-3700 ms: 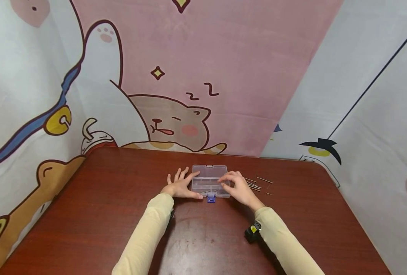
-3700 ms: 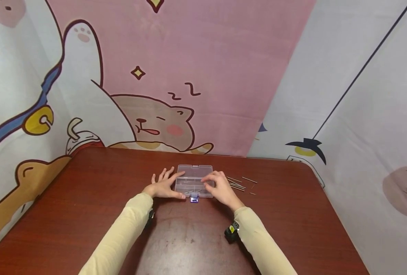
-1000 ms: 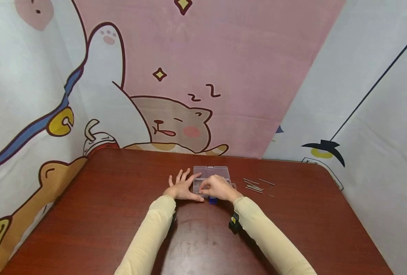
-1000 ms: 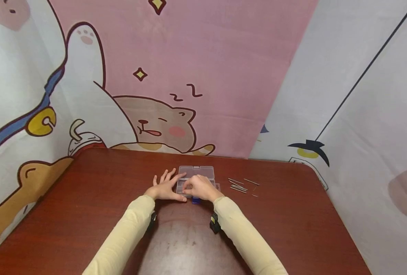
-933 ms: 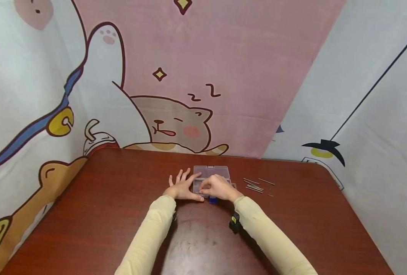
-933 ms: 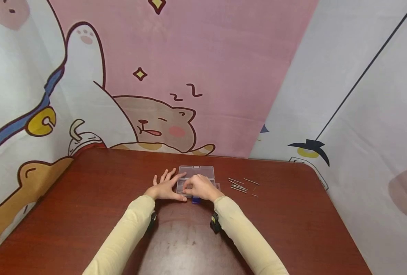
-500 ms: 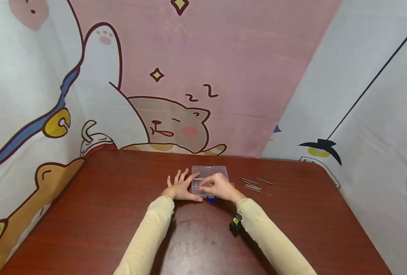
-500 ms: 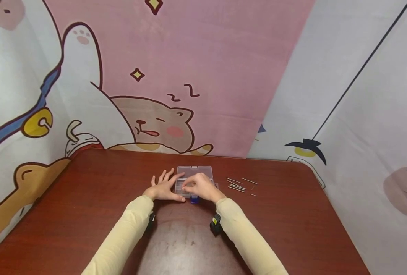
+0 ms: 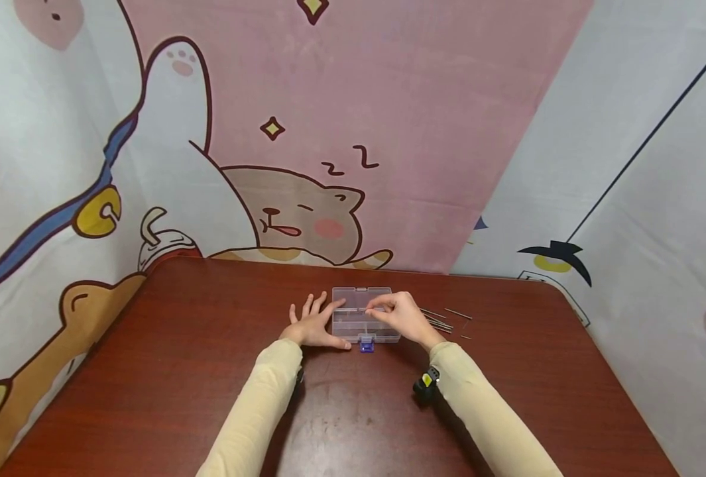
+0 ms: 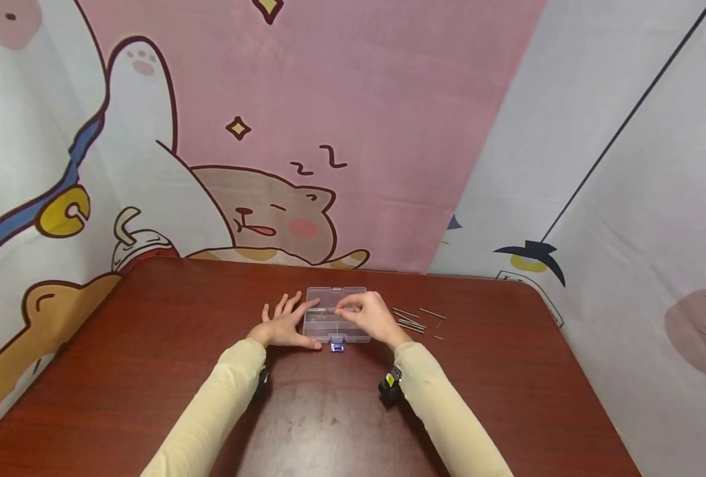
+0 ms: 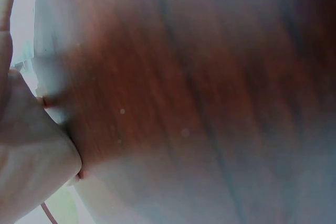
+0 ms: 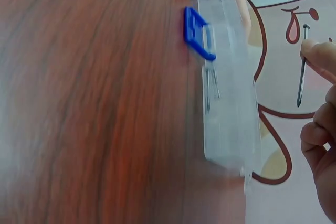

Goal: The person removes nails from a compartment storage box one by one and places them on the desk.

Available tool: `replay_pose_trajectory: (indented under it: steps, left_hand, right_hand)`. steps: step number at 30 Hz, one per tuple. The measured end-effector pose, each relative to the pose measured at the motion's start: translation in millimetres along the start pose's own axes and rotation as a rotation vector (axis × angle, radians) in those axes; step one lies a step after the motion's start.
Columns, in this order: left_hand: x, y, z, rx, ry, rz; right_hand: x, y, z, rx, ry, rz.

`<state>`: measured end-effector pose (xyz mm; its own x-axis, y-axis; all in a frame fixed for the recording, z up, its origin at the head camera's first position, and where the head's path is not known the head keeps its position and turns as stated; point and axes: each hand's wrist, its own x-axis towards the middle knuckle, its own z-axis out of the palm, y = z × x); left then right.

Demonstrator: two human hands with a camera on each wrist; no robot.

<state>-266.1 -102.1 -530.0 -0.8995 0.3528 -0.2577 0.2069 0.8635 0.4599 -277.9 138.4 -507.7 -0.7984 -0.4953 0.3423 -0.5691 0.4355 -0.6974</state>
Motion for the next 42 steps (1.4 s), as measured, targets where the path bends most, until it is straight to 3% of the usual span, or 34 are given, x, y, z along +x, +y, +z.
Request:
replay_pose_trajectory:
  steps: [8,16,23,42]
  left_hand:
    - [-2.7,2.4,-2.4,0.001,0.008,0.008]
    - [-4.9,3.7,-5.0,-0.007,0.009,0.019]
    - [-5.6,4.5,-5.6,-0.008,0.007,0.02]
    - [-5.7,3.8,-5.0,-0.004,0.009,0.026]
  right_hand:
    - [-11.6,9,-16,-0.004,0.012,0.072]
    - [-22.4,20,-36,-0.044,0.096,0.131]
    - [-31.9,26,-50,-0.05,0.107,0.17]
    - [-52.8,42,-54,-0.148,0.08,0.279]
